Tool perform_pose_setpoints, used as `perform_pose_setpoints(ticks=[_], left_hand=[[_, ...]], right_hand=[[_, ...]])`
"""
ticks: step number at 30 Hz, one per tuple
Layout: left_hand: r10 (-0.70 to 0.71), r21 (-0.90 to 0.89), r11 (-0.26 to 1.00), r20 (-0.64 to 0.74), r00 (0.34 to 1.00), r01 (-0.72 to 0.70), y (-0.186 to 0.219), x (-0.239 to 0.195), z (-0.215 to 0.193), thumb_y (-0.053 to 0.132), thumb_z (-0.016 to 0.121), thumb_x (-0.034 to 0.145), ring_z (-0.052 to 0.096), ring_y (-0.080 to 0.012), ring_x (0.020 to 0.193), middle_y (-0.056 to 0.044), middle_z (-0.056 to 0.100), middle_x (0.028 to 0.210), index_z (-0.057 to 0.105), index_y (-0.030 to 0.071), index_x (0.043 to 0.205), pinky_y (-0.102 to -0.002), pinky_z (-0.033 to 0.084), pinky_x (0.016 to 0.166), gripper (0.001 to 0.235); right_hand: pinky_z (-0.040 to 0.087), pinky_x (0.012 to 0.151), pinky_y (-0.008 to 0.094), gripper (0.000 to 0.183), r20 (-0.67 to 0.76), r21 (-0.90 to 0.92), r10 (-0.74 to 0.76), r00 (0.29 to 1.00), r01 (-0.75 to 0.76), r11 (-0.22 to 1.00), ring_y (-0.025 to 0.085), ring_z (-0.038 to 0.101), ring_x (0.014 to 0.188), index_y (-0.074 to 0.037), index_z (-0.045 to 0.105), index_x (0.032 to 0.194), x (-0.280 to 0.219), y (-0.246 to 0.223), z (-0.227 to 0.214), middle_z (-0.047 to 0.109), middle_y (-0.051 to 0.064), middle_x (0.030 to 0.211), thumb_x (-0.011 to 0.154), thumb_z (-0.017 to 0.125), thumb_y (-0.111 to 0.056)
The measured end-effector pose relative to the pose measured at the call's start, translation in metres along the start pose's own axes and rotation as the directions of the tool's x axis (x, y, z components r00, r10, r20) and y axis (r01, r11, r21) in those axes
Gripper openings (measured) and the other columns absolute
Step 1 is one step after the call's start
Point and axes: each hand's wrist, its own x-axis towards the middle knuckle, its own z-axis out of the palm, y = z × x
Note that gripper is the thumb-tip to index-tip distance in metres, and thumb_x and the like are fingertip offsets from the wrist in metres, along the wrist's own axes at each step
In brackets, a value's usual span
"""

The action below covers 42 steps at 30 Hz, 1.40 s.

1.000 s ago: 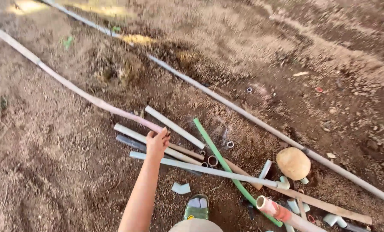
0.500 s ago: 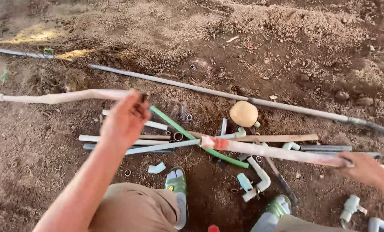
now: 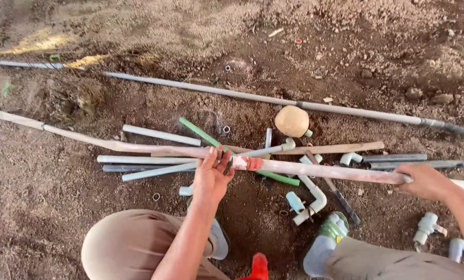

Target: The person assembles a plumbing system by connecting various PVC pipes and fittings. They insert a smaller pipe into a larger one, attach a T-joint, and secure the connections using red tape. The person works on the ground surrounded by loose pipes and fittings.

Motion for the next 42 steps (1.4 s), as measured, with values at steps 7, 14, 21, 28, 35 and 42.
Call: perform_pose_setpoints(ticks=[7,14,21,28,35,42], left_hand=[[0.021,-0.111,0.994,0.037,0.999,-0.017,-0.024,0.012,-0.002,0.006,0.06,0.088,0.063,-0.0247,0.086,-0.008,0.063,0.089,0.056,0.007,0.098,-0.033,0.05,0.07,0.011],[0.037,-0.17,0.985,-0.029,0.999,-0.041,-0.027,0.004,0.009,-0.001,0.059,0.086,0.055,-0.019,0.076,-0.012,0.06,0.092,0.053,0.002,0.101,-0.029,0.048,0.07,0.017],[0.028,-0.037,0.999,0.029,0.999,-0.027,-0.033,0.019,0.004,0.009,0.058,0.089,0.054,-0.0148,0.085,-0.008,0.058,0.1,0.046,0.005,0.116,-0.03,0.046,0.078,0.03],[0.047,0.008,0.999,0.143,0.989,-0.049,-0.049,0.05,-0.026,0.013,0.061,0.089,0.056,-0.0142,0.089,-0.007,0.057,0.104,0.044,0.009,0.124,-0.036,0.049,0.082,0.038],[0.075,-0.018,0.997,0.124,0.989,-0.073,-0.056,0.044,-0.037,0.013,0.064,0.087,0.059,-0.0152,0.084,-0.007,0.059,0.097,0.048,0.008,0.113,-0.035,0.049,0.075,0.031],[0.053,-0.07,0.997,0.138,0.989,-0.044,-0.033,0.026,-0.028,0.014,0.064,0.088,0.062,-0.0152,0.082,-0.007,0.065,0.101,0.046,0.012,0.116,-0.031,0.047,0.071,0.034]], right_hand=[[0.058,0.076,0.027,0.019,0.082,-0.058,0.065,0.995,-0.06,0.997,0.013,0.069,0.079,-0.023,0.065,0.105,-0.011,-0.019,0.008,0.074,0.0,0.094,0.086,0.068,-0.02],[0.055,0.092,0.033,0.034,0.069,-0.17,0.057,0.996,-0.044,0.984,0.015,0.066,0.098,-0.024,0.065,0.11,-0.017,-0.048,0.005,0.072,-0.001,0.107,0.078,0.076,-0.029],[0.036,0.11,0.045,0.068,-0.047,-0.022,-0.292,0.955,0.291,0.956,0.026,0.043,0.128,-0.017,0.038,0.139,-0.117,-0.187,-0.043,0.043,0.011,0.139,0.079,0.071,-0.025],[0.045,0.101,0.047,0.066,-0.021,0.045,-0.541,0.841,0.541,0.84,0.032,0.052,0.119,-0.022,0.034,0.141,-0.115,-0.237,-0.032,0.045,0.018,0.136,0.084,0.064,-0.013],[0.057,0.081,0.033,0.036,0.066,-0.261,-0.565,0.823,0.561,0.786,0.021,0.067,0.091,-0.014,0.046,0.121,-0.085,-0.23,0.01,0.062,0.009,0.099,0.086,0.056,-0.013],[0.052,0.092,0.04,0.045,-0.155,-0.234,-0.529,0.834,0.49,0.84,0.028,0.064,0.104,-0.013,0.049,0.123,-0.077,-0.218,-0.006,0.06,0.012,0.11,0.079,0.055,-0.014]])
